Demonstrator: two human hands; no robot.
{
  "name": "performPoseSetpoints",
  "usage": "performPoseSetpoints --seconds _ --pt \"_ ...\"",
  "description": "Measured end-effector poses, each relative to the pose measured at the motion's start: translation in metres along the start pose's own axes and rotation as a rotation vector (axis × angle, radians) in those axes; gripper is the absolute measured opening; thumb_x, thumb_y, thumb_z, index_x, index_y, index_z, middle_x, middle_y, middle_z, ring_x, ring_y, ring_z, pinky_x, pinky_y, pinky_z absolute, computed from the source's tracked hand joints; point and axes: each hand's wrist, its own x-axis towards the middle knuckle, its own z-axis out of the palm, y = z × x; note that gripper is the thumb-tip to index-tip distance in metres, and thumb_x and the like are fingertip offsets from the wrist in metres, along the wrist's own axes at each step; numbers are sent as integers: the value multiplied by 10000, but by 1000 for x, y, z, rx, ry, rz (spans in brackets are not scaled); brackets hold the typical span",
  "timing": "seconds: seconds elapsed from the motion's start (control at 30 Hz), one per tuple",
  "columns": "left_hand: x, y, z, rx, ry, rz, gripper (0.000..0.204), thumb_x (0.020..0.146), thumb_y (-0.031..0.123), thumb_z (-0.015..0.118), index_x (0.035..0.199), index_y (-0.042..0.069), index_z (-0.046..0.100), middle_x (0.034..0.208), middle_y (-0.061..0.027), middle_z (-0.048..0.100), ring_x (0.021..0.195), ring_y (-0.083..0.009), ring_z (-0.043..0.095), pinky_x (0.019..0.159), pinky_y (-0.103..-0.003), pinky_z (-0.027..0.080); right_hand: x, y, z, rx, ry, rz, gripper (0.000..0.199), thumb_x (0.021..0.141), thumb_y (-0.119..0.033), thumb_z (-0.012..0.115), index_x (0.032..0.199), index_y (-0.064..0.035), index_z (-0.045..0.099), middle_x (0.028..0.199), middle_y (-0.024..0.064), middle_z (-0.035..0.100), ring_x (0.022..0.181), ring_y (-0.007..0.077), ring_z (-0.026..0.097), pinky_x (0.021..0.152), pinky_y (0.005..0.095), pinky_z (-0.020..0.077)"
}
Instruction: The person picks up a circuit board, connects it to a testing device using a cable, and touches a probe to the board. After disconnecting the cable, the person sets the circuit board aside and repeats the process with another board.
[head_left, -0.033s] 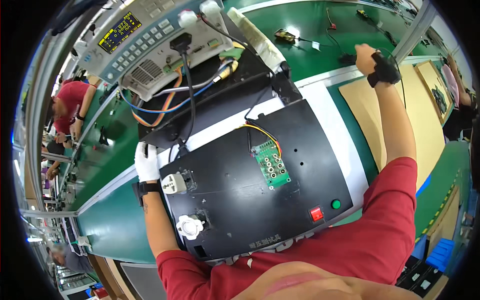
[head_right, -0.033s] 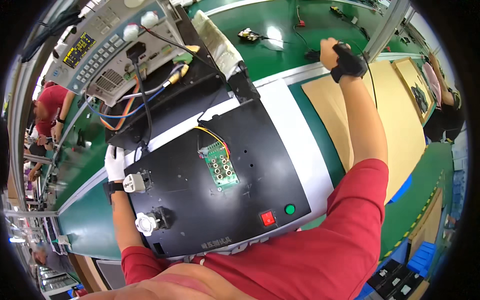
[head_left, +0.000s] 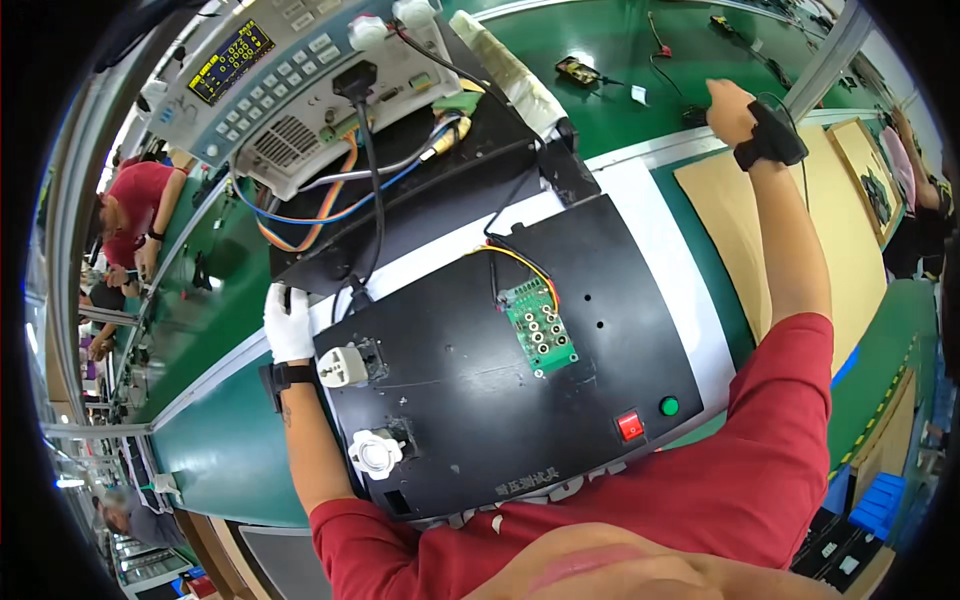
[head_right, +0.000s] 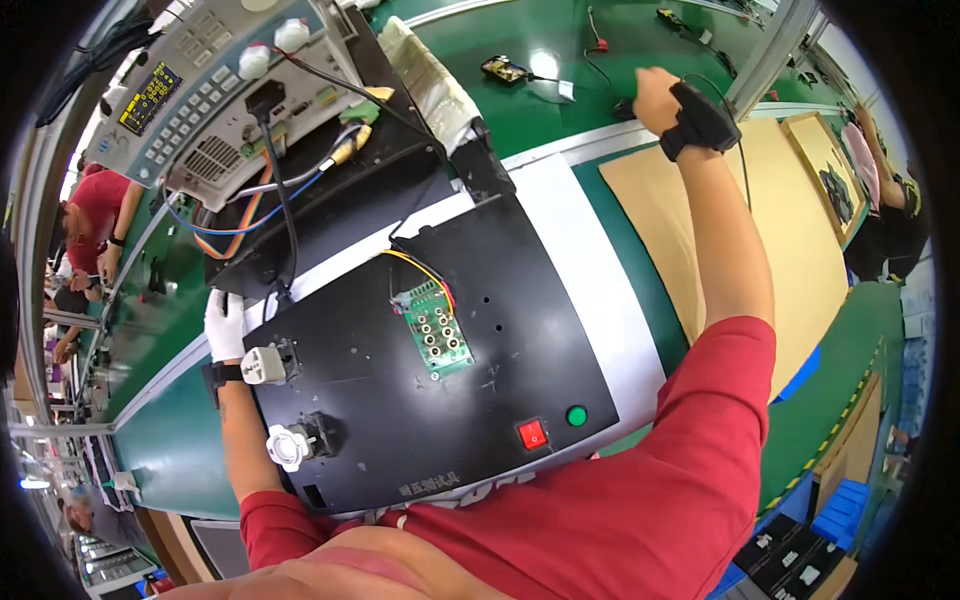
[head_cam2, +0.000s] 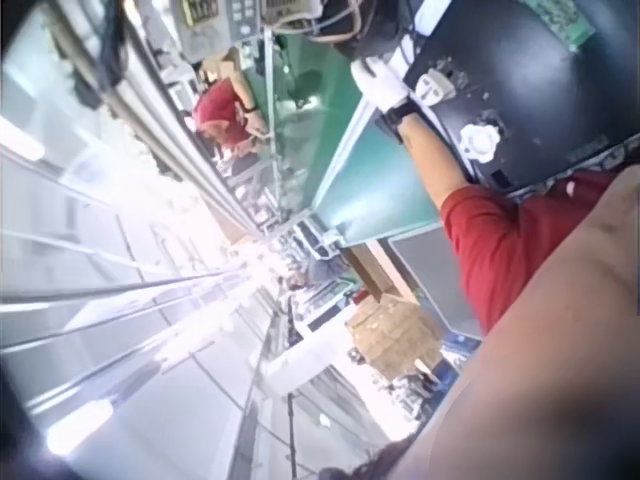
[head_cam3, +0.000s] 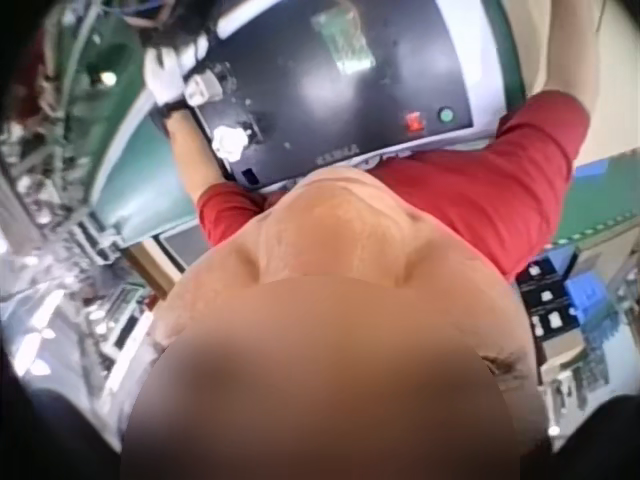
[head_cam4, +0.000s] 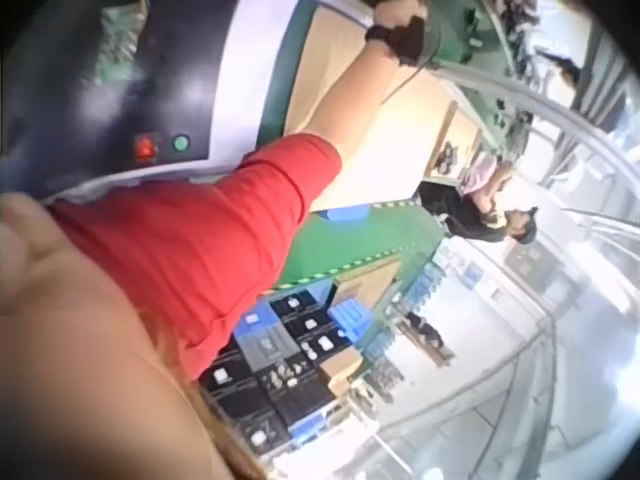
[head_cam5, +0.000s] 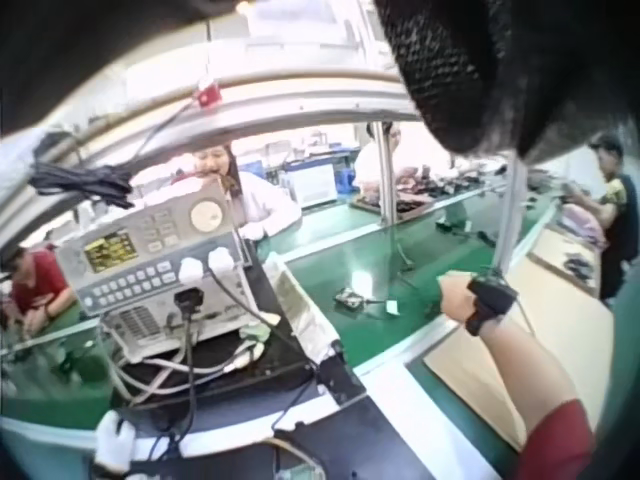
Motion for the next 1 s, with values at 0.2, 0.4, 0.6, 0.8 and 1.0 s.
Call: performPoseSetpoints --seconds 0.2,0.4,0.6,0.8,1.0 --pt "2 -3 3 -20 162 -28 309 895 189 584 1094 -47 574 1021 -155 649 930 -216 613 858 -314 455 31 -75 43 378 -228 125 733 736 -519 646 1164 63 519 1110 262 585 1057 373 560 898 398 444" --pt "-7 -2 -21 -368 240 -175 407 896 177 592 1216 -66 528 1231 -175 566 1150 -228 525 993 -314 382 48 -130 61 387 -34 264 585 685 -518 680 922 14 623 881 233 638 833 376 621 728 422 492" --pt "-33 70 -79 -537 238 -145 381 906 95 578 1248 -55 497 1213 -146 569 1052 -185 574 915 -268 454 14 -100 -47 585 -30 192 444 721 -393 649 905 11 634 804 198 652 772 334 642 680 405 487" --pt "-65 200 -64 -476 -102 150 396 866 102 619 1228 -27 522 1136 -146 613 976 -181 607 862 -282 468 -57 -112 -182 681 98 117 422 707 -317 697 956 18 630 676 135 600 623 262 589 586 335 469" --pt "-119 291 -51 -153 -368 830 651 716 223 755 1263 0 481 1250 -226 505 1087 -360 536 940 -400 423 -145 -157 -245 746 80 -476 485 588 -231 790 984 -14 611 654 51 579 527 214 557 490 308 417"
